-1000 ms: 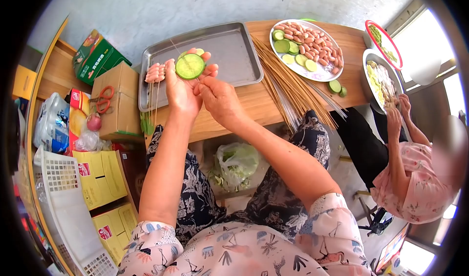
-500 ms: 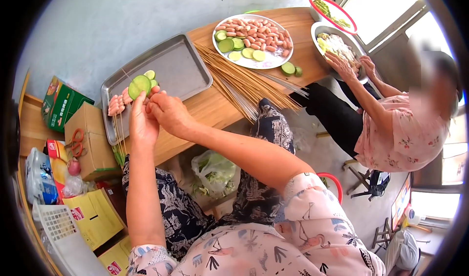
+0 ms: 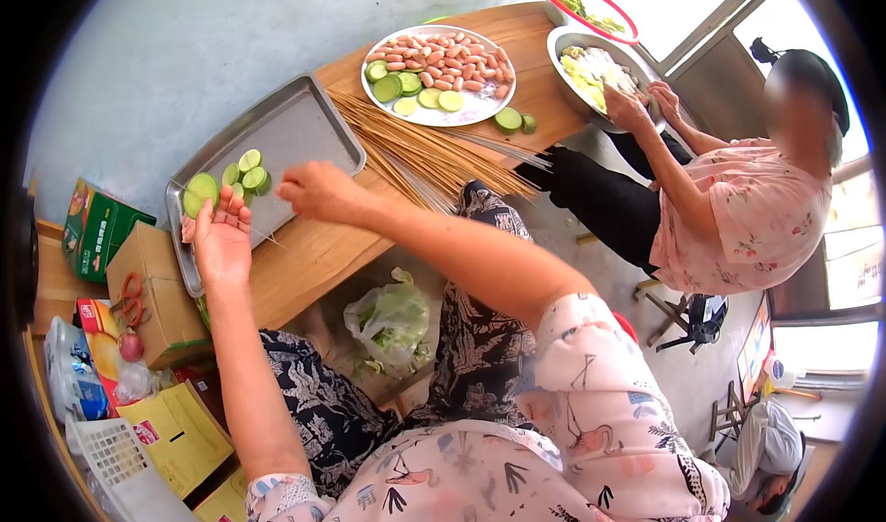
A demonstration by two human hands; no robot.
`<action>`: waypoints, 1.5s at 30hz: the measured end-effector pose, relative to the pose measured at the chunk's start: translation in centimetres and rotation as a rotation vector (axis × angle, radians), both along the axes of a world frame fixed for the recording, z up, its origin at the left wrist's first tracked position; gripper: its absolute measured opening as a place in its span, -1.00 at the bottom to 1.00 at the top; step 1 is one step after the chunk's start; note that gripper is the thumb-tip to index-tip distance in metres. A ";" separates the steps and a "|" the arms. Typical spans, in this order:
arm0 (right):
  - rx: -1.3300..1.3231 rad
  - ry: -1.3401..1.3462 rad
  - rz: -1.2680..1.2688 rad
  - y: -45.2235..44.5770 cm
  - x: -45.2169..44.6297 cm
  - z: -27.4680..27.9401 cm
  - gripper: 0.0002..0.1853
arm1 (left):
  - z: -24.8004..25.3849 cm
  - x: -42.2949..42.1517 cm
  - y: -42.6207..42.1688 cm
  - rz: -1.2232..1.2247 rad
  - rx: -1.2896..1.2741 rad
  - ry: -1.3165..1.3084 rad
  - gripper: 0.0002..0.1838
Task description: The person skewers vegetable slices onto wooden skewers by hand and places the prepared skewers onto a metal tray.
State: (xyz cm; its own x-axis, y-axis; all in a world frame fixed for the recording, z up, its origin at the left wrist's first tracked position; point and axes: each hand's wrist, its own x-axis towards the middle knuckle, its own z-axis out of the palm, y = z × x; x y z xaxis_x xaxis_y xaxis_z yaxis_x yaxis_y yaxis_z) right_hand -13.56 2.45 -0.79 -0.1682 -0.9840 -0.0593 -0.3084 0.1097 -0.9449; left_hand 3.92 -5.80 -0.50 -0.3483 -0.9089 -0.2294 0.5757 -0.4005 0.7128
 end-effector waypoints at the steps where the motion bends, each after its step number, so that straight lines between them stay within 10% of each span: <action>1: 0.020 0.050 0.003 -0.3 -1.6 -0.5 -0.71 | 0.2 -0.1 0.1 -0.026 -0.015 -0.007 -0.80; 9: 0.189 0.124 -0.235 -1.6 -14.3 -7.5 -0.84 | 0.5 -0.8 0.6 -0.103 -0.038 0.037 -0.84; 23: 0.046 1.023 -0.447 -7.9 -21.1 -10.2 -0.66 | 0.8 -1.9 0.8 -0.165 0.011 0.080 -0.81; 45: 0.355 0.767 -0.465 -6.1 -24.3 -13.5 -0.64 | 1.2 -1.6 1.3 -0.184 0.032 0.119 -0.80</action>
